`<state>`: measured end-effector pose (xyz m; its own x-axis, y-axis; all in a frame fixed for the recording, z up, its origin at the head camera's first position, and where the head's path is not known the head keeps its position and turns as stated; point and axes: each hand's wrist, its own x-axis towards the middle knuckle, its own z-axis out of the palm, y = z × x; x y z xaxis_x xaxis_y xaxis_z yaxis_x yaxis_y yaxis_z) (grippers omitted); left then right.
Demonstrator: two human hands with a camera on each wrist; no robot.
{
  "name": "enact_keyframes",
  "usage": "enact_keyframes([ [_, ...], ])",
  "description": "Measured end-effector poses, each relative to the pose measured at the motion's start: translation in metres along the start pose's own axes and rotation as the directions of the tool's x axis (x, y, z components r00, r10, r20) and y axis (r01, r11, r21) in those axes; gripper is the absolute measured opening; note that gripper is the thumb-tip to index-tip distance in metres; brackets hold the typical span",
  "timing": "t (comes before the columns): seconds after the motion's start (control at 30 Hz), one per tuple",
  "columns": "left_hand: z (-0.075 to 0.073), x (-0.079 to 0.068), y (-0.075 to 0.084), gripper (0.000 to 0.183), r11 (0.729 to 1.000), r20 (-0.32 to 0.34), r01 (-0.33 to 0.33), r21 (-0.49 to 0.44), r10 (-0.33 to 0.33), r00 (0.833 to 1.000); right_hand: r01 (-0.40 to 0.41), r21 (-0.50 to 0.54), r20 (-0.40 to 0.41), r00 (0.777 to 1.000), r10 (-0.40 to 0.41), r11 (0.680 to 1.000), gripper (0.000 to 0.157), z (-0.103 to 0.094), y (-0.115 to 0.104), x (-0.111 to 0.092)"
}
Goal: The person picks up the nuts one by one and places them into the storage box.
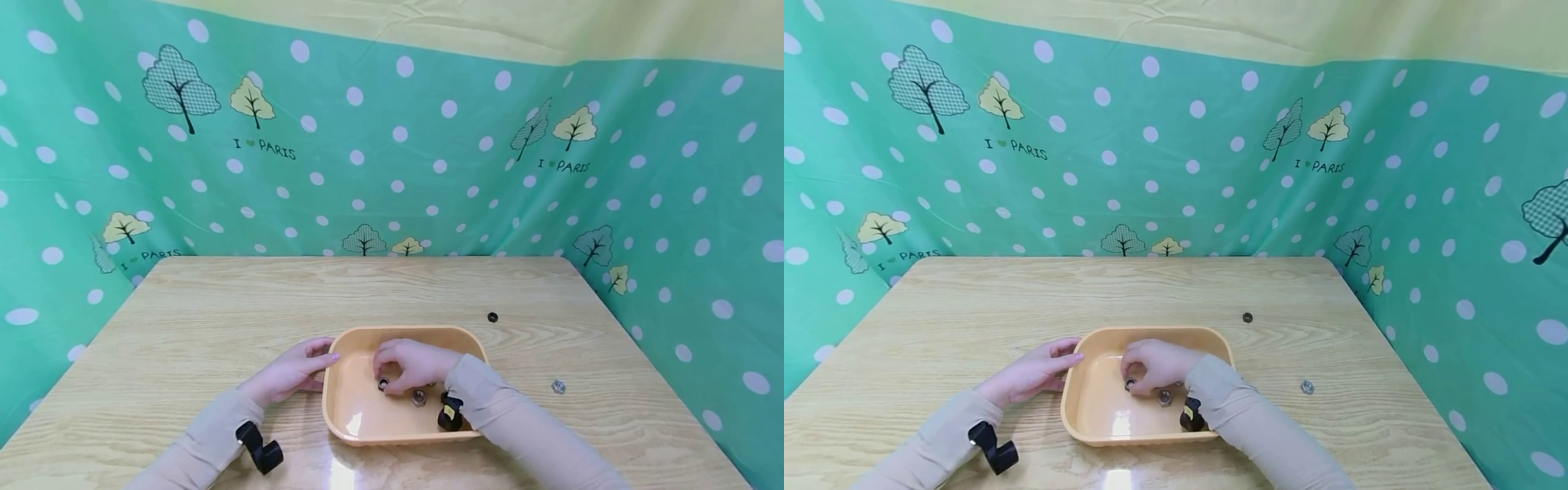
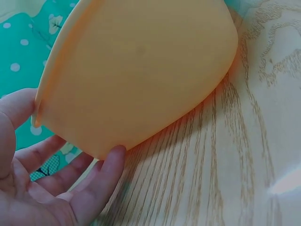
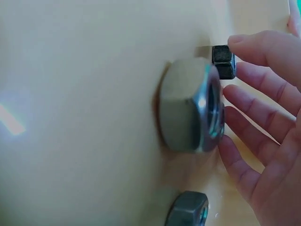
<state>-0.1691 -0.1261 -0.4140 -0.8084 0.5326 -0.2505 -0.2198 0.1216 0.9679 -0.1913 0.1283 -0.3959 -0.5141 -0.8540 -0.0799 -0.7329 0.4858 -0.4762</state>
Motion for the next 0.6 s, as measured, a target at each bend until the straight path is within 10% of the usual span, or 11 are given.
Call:
enact_keyframes([
  [0.6,0.003,-0.002,0.001,0.065,0.998,-0.045,-0.009,0.057,0.012,0.999,-0.082,0.24,-0.024,0.996,0.09,0.967,0.025,-0.019,-0.004,-0.011],
])
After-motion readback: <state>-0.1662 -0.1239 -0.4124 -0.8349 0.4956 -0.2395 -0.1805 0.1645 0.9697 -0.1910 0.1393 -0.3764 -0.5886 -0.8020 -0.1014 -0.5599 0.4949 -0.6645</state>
